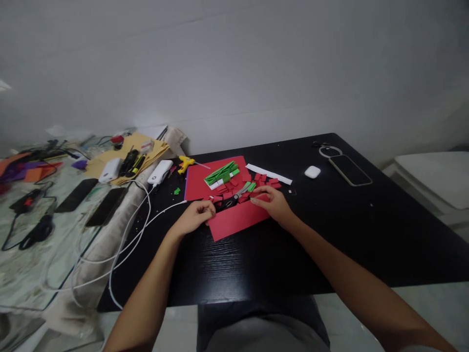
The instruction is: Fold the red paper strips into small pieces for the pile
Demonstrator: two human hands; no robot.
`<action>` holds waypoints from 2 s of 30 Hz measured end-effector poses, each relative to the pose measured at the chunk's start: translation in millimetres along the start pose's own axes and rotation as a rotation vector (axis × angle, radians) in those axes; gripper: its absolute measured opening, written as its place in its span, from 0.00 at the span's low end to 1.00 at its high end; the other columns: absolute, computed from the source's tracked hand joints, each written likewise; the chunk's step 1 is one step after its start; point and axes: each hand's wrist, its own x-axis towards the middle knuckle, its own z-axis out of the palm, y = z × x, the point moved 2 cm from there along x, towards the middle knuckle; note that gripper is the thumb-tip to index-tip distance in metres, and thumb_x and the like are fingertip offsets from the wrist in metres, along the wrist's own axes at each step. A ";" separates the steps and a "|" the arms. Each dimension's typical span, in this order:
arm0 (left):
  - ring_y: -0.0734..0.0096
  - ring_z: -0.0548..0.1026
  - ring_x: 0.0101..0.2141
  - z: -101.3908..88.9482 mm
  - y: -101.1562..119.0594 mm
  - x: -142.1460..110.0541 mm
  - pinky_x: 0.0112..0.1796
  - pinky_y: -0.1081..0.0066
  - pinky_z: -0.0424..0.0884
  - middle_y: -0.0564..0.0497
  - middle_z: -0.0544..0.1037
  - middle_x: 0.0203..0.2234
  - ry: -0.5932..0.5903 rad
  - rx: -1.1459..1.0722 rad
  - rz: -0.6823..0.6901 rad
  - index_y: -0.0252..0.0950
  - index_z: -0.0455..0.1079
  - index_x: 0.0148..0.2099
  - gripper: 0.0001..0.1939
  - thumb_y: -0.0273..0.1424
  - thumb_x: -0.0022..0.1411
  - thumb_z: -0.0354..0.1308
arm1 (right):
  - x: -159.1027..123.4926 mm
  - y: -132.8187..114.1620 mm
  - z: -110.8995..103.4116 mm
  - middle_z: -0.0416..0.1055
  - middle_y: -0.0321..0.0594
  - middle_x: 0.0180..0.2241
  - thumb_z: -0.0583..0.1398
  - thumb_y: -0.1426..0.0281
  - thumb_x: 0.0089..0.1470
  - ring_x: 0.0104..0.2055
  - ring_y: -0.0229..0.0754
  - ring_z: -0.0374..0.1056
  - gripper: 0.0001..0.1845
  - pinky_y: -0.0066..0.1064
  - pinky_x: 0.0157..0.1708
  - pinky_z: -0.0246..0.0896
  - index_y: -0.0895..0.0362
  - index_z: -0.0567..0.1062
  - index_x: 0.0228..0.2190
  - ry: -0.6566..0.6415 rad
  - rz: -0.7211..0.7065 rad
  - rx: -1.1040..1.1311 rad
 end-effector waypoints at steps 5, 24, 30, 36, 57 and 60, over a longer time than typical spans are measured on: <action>0.72 0.68 0.20 -7.4 -7.8 1.8 0.26 0.73 0.65 0.56 0.69 0.18 0.029 -0.051 -0.023 0.37 0.71 0.26 0.04 0.31 0.50 0.60 | -1.5 -1.2 0.9 0.79 0.39 0.32 0.74 0.57 0.41 0.32 0.45 0.75 0.23 0.39 0.36 0.71 0.54 0.77 0.37 0.033 0.031 0.051; 0.64 0.75 0.33 11.0 1.2 -0.4 0.38 0.67 0.72 0.44 0.78 0.33 0.040 -0.664 -0.010 0.32 0.71 0.26 0.16 0.42 0.53 0.65 | -1.7 0.4 5.6 0.81 0.40 0.35 0.78 0.63 0.33 0.35 0.45 0.78 0.29 0.37 0.39 0.74 0.55 0.75 0.37 0.106 0.170 0.413; 0.70 0.75 0.30 49.1 -10.2 -3.1 0.34 0.72 0.71 0.47 0.78 0.31 -0.201 -0.813 -0.162 0.33 0.77 0.38 0.16 0.41 0.58 0.69 | -15.5 -3.9 18.6 0.80 0.36 0.28 0.78 0.61 0.36 0.28 0.39 0.75 0.28 0.30 0.29 0.72 0.55 0.74 0.37 -0.051 0.210 0.372; 0.62 0.81 0.40 62.9 -20.9 -1.9 0.43 0.66 0.74 0.43 0.82 0.45 -0.181 -0.773 -0.210 0.37 0.74 0.57 0.24 0.43 0.62 0.67 | -26.2 -2.5 33.7 0.77 0.33 0.27 0.75 0.56 0.41 0.26 0.37 0.72 0.24 0.31 0.28 0.70 0.55 0.74 0.33 -0.194 0.203 0.331; 0.68 0.73 0.41 50.8 -8.4 2.1 0.38 0.73 0.68 0.45 0.77 0.45 0.006 -0.322 0.098 0.34 0.77 0.38 0.17 0.44 0.62 0.67 | -29.6 4.1 37.4 0.73 0.31 0.28 0.71 0.56 0.46 0.29 0.39 0.69 0.19 0.32 0.33 0.62 0.53 0.71 0.31 -0.196 0.223 0.389; 0.70 0.73 0.37 48.0 -5.9 1.0 0.39 0.73 0.67 0.48 0.78 0.38 0.017 -0.295 0.048 0.33 0.74 0.31 0.17 0.43 0.59 0.69 | -29.9 5.0 38.2 0.75 0.31 0.28 0.73 0.57 0.44 0.29 0.40 0.70 0.20 0.32 0.33 0.63 0.52 0.71 0.32 -0.212 0.265 0.449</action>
